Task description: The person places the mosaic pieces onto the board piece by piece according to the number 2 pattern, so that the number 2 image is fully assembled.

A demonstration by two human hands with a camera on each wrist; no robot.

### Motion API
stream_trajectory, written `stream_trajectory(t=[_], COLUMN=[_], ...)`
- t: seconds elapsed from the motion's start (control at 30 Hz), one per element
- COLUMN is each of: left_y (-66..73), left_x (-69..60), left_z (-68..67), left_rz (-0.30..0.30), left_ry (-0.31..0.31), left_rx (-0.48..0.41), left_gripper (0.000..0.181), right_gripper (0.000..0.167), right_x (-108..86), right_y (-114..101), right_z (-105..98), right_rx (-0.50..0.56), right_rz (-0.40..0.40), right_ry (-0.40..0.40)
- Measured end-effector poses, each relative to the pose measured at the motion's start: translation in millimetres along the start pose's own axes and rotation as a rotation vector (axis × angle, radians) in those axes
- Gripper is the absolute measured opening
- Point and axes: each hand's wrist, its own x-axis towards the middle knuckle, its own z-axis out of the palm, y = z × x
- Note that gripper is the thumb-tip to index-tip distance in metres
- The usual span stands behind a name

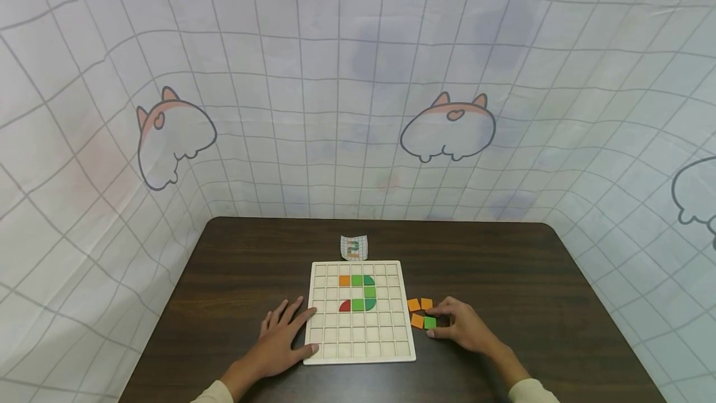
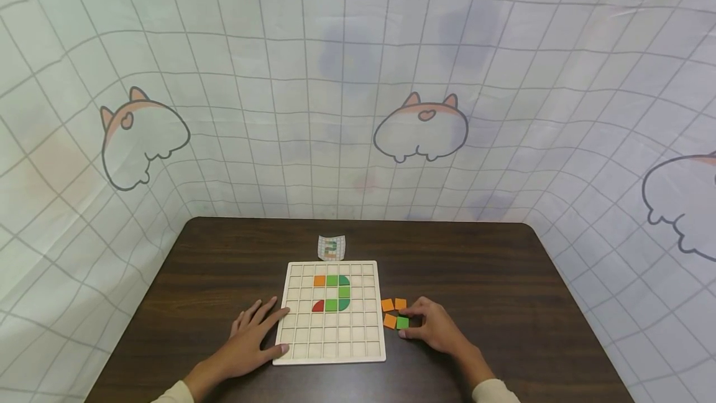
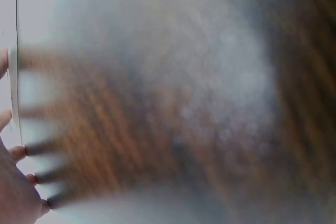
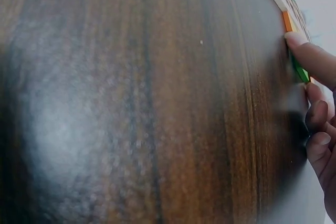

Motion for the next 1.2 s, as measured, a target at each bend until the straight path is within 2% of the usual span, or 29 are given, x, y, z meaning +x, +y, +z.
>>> stream_trajectory(t=[0.1, 0.27, 0.57, 0.9, 1.07, 1.2], left_y=[0.5, 1.3, -1.2, -0.4, 1.3, 1.4], left_x=[-0.2, 0.5, 0.4, 0.1, 0.1, 0.3], left_z=[-0.6, -0.9, 0.8, 0.3, -0.6, -0.1], left_rz=[0.000, -0.001, -0.001, 0.005, 0.000, -0.005], left_ry=[-0.001, -0.001, 0.004, 0.000, 0.004, 0.000], left_rx=[-0.003, -0.001, 0.022, 0.005, 0.007, 0.008], left_gripper=[0.074, 0.074, 0.074, 0.073, 0.073, 0.074], right_gripper=[0.047, 0.039, 0.030, 0.025, 0.025, 0.025], right_x=[0.3, -0.4, -3.6, -4.4, -2.8, -2.7], right_y=[0.2, 1.9, 2.4, -0.2, -2.7, -3.6], right_z=[-0.1, 0.8, 4.1, 6.0, 6.0, 7.2], right_rx=[-0.019, -0.013, 0.020, 0.024, 0.051, 0.077], right_rz=[0.003, -0.017, -0.085, -0.032, 0.026, 0.029], right_ry=[-0.011, 0.006, 0.031, 0.100, 0.109, 0.106])
